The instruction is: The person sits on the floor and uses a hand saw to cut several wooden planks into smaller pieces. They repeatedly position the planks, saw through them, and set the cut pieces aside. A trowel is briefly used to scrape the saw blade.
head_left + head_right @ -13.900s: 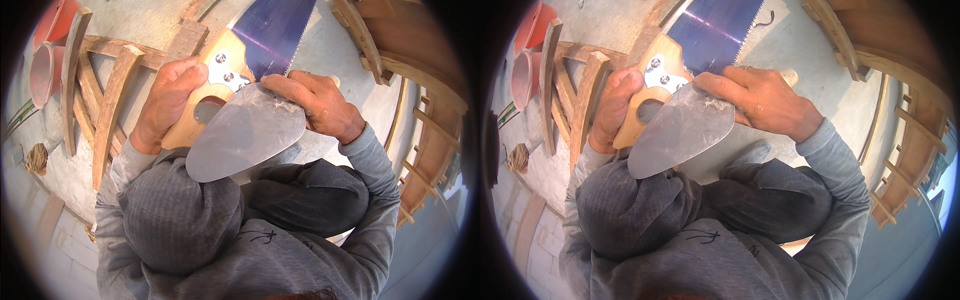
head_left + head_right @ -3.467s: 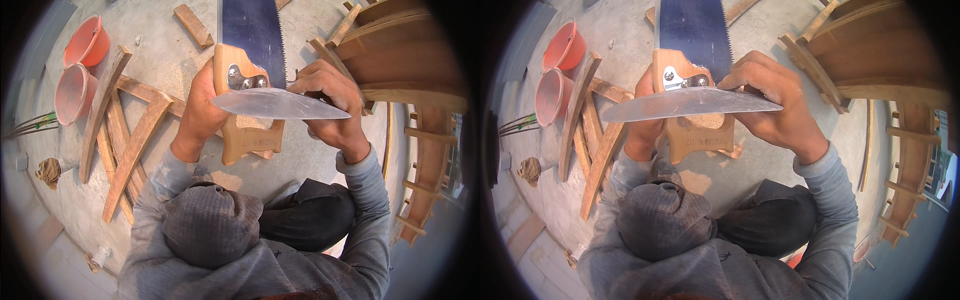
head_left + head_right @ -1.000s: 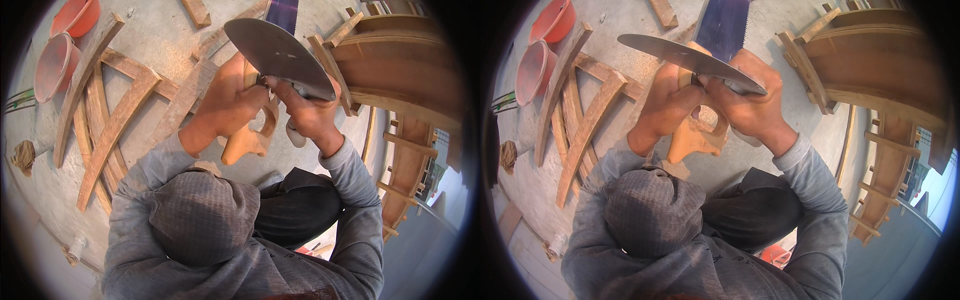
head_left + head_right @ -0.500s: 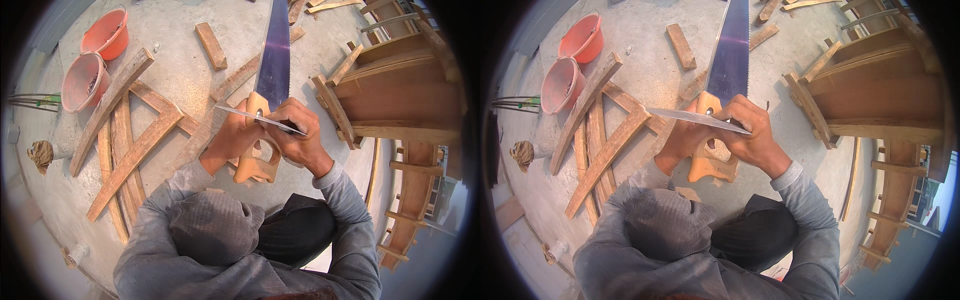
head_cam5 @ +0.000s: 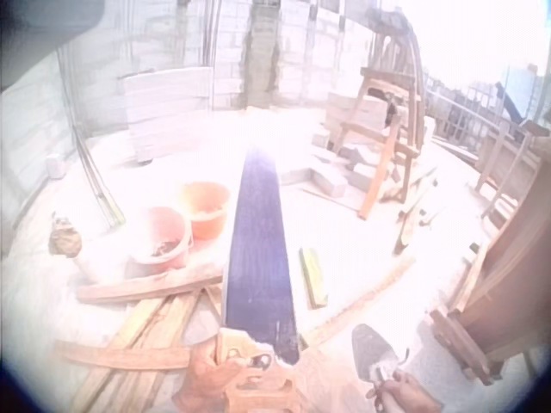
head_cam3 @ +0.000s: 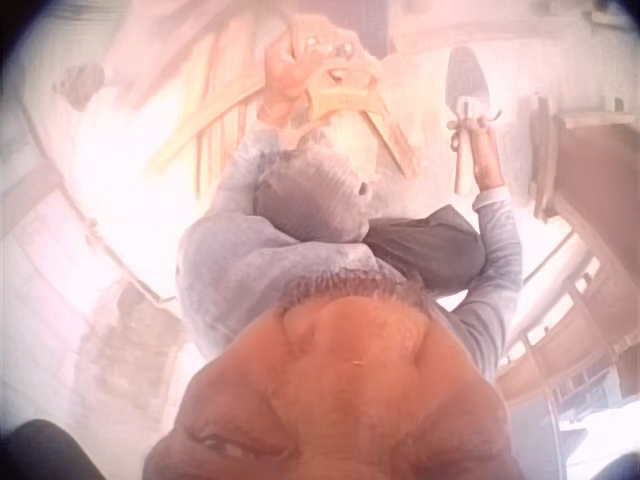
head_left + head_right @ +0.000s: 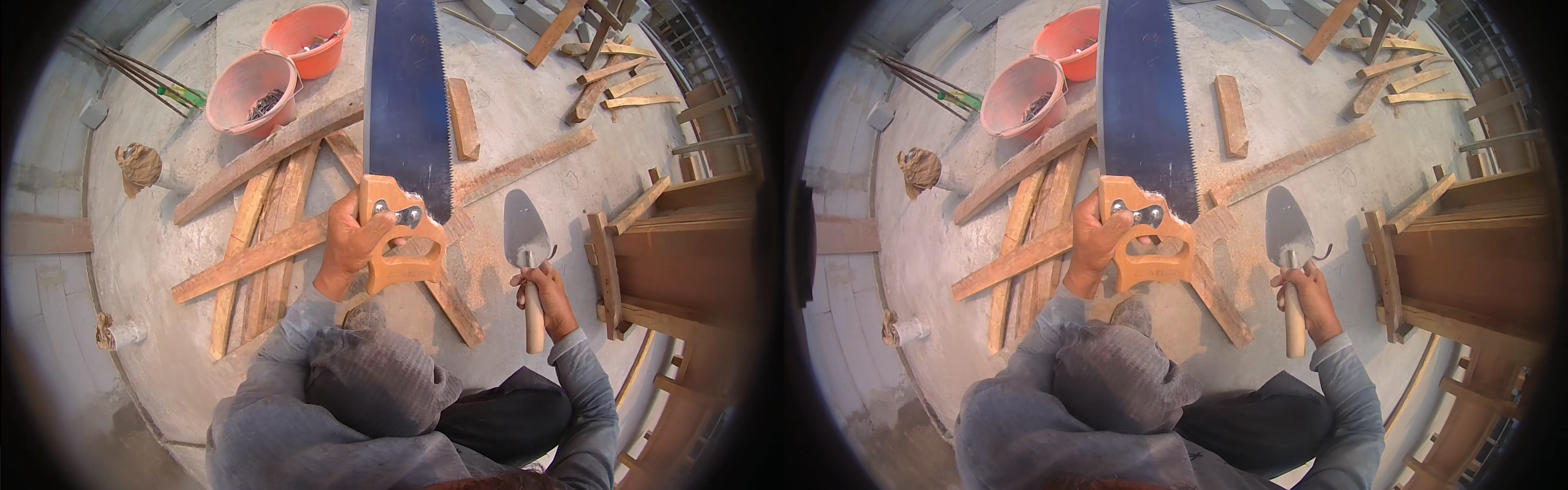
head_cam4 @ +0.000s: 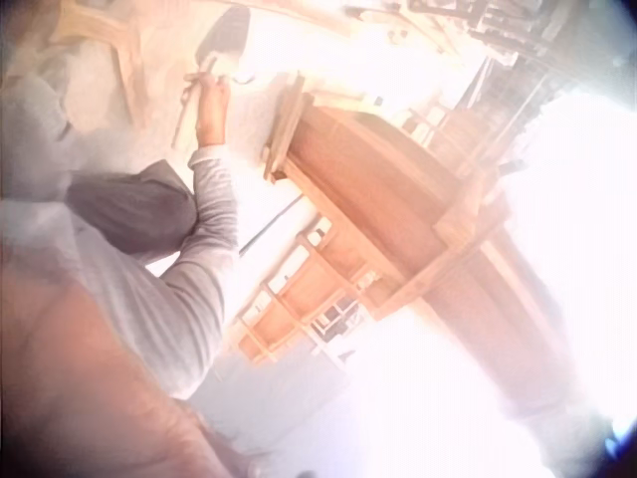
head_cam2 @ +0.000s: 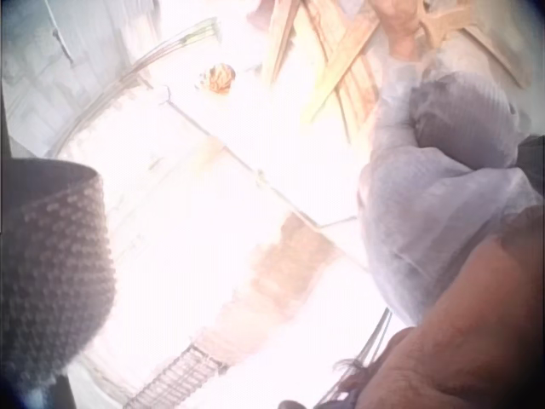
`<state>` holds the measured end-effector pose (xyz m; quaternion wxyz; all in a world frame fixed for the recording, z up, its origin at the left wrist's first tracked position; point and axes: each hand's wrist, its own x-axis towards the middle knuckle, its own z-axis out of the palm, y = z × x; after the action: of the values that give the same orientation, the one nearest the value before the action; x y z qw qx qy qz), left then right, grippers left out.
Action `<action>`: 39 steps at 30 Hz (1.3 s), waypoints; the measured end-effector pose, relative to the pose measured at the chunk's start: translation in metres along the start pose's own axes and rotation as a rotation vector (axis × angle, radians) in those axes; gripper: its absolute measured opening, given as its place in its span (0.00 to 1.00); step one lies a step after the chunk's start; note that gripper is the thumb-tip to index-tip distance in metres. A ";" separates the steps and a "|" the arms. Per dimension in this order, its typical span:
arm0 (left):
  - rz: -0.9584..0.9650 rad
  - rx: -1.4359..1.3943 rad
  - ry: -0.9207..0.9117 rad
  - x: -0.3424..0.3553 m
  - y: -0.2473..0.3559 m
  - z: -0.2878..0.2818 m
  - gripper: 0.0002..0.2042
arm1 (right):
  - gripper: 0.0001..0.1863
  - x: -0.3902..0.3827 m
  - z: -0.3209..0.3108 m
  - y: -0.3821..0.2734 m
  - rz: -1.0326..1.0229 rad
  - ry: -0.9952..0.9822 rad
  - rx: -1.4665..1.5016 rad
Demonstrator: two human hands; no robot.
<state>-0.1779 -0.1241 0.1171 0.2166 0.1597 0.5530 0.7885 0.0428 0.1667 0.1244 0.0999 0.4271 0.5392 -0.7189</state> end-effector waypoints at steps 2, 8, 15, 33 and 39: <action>0.094 0.062 0.092 -0.005 0.005 -0.020 0.16 | 0.33 0.009 0.023 -0.016 -0.130 -0.092 -0.069; 0.188 -0.037 0.433 -0.020 0.026 -0.078 0.17 | 0.37 0.021 0.091 -0.060 -0.222 -0.245 -0.454; 0.297 0.002 0.665 -0.028 0.050 -0.129 0.19 | 0.37 0.078 0.215 -0.127 -0.524 -0.430 -0.438; 0.158 -0.113 0.745 -0.032 0.044 -0.157 0.14 | 0.41 0.233 0.324 -0.218 -0.675 -0.255 0.026; 0.061 -0.104 0.616 -0.019 0.009 -0.122 0.17 | 0.29 0.139 0.211 -0.133 -0.739 -0.204 -0.552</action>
<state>-0.2233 -0.2346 0.0837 0.0229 -0.0813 0.5465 0.8332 -0.2300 0.0818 0.1269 -0.0003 0.0912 0.8134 -0.5745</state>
